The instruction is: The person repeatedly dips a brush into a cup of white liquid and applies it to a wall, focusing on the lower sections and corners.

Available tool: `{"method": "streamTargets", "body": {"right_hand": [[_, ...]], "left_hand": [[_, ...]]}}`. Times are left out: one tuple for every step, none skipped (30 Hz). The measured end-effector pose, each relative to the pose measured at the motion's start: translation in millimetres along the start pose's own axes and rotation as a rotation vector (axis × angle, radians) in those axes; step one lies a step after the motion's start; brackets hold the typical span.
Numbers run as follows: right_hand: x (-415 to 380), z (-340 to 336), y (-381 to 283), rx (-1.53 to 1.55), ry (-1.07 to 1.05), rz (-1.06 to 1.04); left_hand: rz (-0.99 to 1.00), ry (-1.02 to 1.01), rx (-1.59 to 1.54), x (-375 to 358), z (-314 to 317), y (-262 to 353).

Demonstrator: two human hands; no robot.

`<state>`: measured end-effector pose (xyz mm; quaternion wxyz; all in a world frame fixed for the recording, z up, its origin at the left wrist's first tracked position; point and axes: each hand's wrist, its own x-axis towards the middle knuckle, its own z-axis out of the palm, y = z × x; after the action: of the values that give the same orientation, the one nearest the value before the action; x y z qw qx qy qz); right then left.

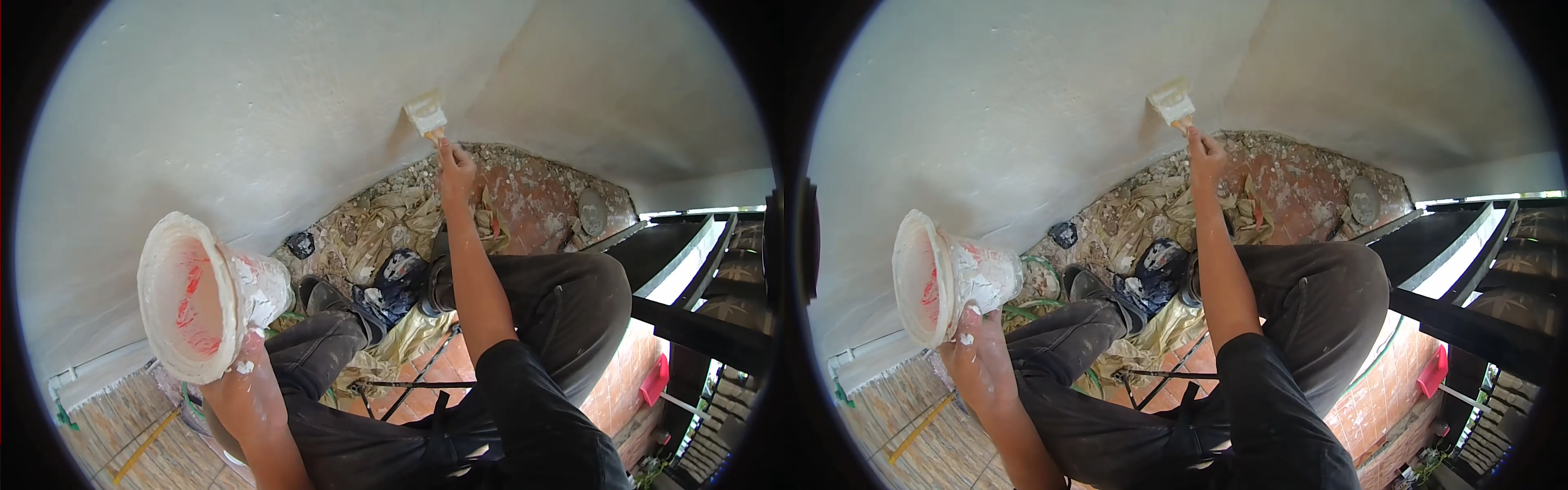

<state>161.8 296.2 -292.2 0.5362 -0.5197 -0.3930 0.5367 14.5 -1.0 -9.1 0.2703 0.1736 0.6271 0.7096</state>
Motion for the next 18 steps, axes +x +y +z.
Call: {"method": "streamTargets", "body": {"right_hand": [[0.2, -3.6, 18.3, -0.002, 0.007, 0.013], [1.1, -5.9, 36.8, -0.101, -0.001, 0.007], [0.4, -6.2, 44.3, -0.198, -0.009, 0.0], [1.1, -7.4, 50.5, -0.197, -0.001, 0.012], [0.7, -9.7, 56.0, -0.296, 0.02, 0.01], [-0.7, -14.6, 60.4, -0.396, 0.042, 0.01], [-1.3, -20.6, 62.4, -0.396, 0.053, 0.014], [-2.2, -26.6, 63.3, -0.59, 0.061, 0.081], [-3.6, -30.3, 61.4, -0.784, 0.067, 0.154], [-3.6, -33.8, 59.0, -0.776, 0.077, 0.157], [-4.1, -37.7, 57.2, -0.833, 0.08, 0.164], [-6.8, -39.8, 54.4, -0.892, 0.079, 0.173], [-7.5, -38.4, 51.6, -0.89, 0.082, 0.182], [-5.0, -35.2, 47.0, -0.965, 0.055, 0.21], [-1.5, -33.2, 44.7, -1.042, 0.028, 0.233], [1.9, -30.6, 41.2, -1.039, 0.031, 0.227], [5.8, -26.8, 36.9, -1.087, -0.028, 0.291], [7.0, -24.1, 31.9, -1.134, -0.088, 0.356]], "left_hand": [[0.007, 0.048, -0.012, -0.8, 3.0, -0.2], [0.013, 0.094, -0.023, -1.3, 6.1, -0.9], [0.004, 0.09, -0.012, -1.1, 8.6, -1.6], [-0.014, 0.123, 0.02, 0.1, 10.4, -1.8], [-0.032, 0.155, 0.054, 1.3, 12.0, -2.1], [-0.041, 0.147, 0.067, 3.7, 12.4, -2.7], [-0.035, 0.157, 0.067, 7.7, 12.9, -4.6], [-0.025, 0.166, 0.062, 11.1, 14.8, -7.2], [-0.025, 0.156, 0.064, 11.9, 15.7, -10.5], [0.059, 0.127, 0.25, 9.7, 14.3, -14.0], [0.142, 0.098, 0.439, 9.3, 14.0, -15.1], [0.142, 0.089, 0.448, 9.7, 15.8, -13.4], [0.063, 0.098, 0.279, 10.2, 18.4, -11.1], [-0.014, 0.11, 0.105, 9.2, 19.9, -9.3], [-0.012, 0.109, 0.103, 8.8, 18.2, -9.5], [-0.036, 0.132, 0.096, 10.1, 14.6, -11.0], [-0.058, 0.154, 0.088, 11.3, 12.8, -11.6], [-0.05, 0.151, 0.083, 11.4, 15.0, -11.4]]}}
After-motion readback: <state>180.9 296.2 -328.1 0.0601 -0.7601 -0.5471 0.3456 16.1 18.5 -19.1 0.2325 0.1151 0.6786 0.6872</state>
